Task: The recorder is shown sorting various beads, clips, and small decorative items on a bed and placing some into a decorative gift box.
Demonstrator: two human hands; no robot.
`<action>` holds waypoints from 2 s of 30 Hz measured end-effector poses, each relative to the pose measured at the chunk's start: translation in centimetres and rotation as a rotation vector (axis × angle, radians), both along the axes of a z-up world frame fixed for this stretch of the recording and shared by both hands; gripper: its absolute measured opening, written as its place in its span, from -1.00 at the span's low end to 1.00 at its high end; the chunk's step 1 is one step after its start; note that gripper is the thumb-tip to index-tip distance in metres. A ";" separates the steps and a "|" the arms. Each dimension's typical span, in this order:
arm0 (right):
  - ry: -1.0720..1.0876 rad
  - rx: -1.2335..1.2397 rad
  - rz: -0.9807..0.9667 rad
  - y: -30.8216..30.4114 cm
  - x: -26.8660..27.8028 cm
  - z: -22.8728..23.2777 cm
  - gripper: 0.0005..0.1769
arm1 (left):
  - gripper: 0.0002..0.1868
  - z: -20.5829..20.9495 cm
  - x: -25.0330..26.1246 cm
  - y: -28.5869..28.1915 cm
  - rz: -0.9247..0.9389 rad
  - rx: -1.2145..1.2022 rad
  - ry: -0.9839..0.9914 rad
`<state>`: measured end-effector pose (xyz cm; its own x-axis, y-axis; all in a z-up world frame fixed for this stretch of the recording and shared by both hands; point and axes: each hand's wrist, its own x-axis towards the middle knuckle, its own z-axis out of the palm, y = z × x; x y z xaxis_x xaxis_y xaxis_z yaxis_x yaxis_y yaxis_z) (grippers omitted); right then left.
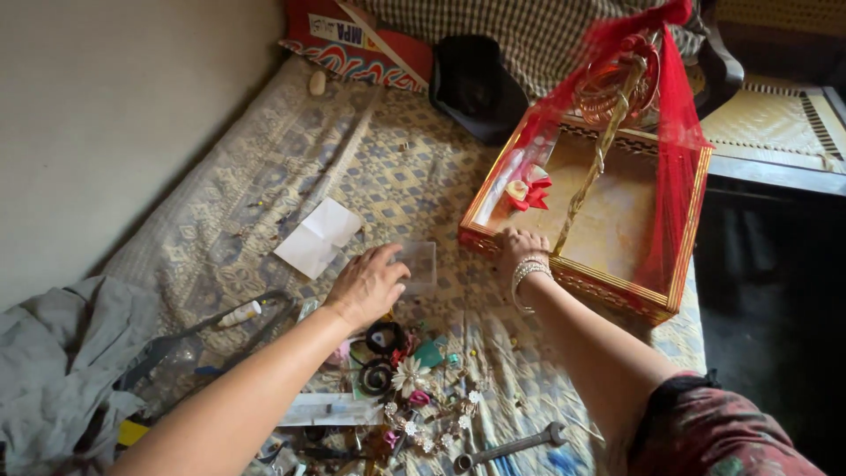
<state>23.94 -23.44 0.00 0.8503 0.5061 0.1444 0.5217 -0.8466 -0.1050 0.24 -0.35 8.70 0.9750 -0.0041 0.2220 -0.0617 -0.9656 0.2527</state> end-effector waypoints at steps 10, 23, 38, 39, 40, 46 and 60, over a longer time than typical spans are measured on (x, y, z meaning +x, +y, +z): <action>-0.058 0.188 0.125 -3.9 -4.0 -0.1 -0.76 | -0.78 0.6 -0.9 0.0 -0.003 0.010 0.150; -0.203 0.315 0.018 -13.1 -6.7 8.4 -0.54 | -0.77 -0.1 -1.0 0.9 0.001 -0.006 0.167; 0.262 -0.099 -0.015 -9.2 -2.8 8.1 -0.28 | -0.80 -1.5 -1.6 0.6 -0.050 -0.086 0.064; 0.163 -0.003 0.034 -9.3 -2.5 7.9 -0.25 | -0.81 -1.8 -1.6 0.6 -0.052 -0.100 0.065; 0.169 -0.007 0.036 -9.1 -2.7 8.7 -0.25 | -0.81 -2.0 -1.7 0.3 -0.050 -0.104 0.071; 0.401 -0.139 0.143 -8.6 -2.3 9.5 -0.38 | -0.83 -4.8 -1.4 -0.9 -0.127 -0.099 0.239; 0.200 -0.086 -0.001 -8.1 -3.9 9.7 -0.30 | -0.78 -5.1 -3.9 -1.0 0.066 -0.155 0.403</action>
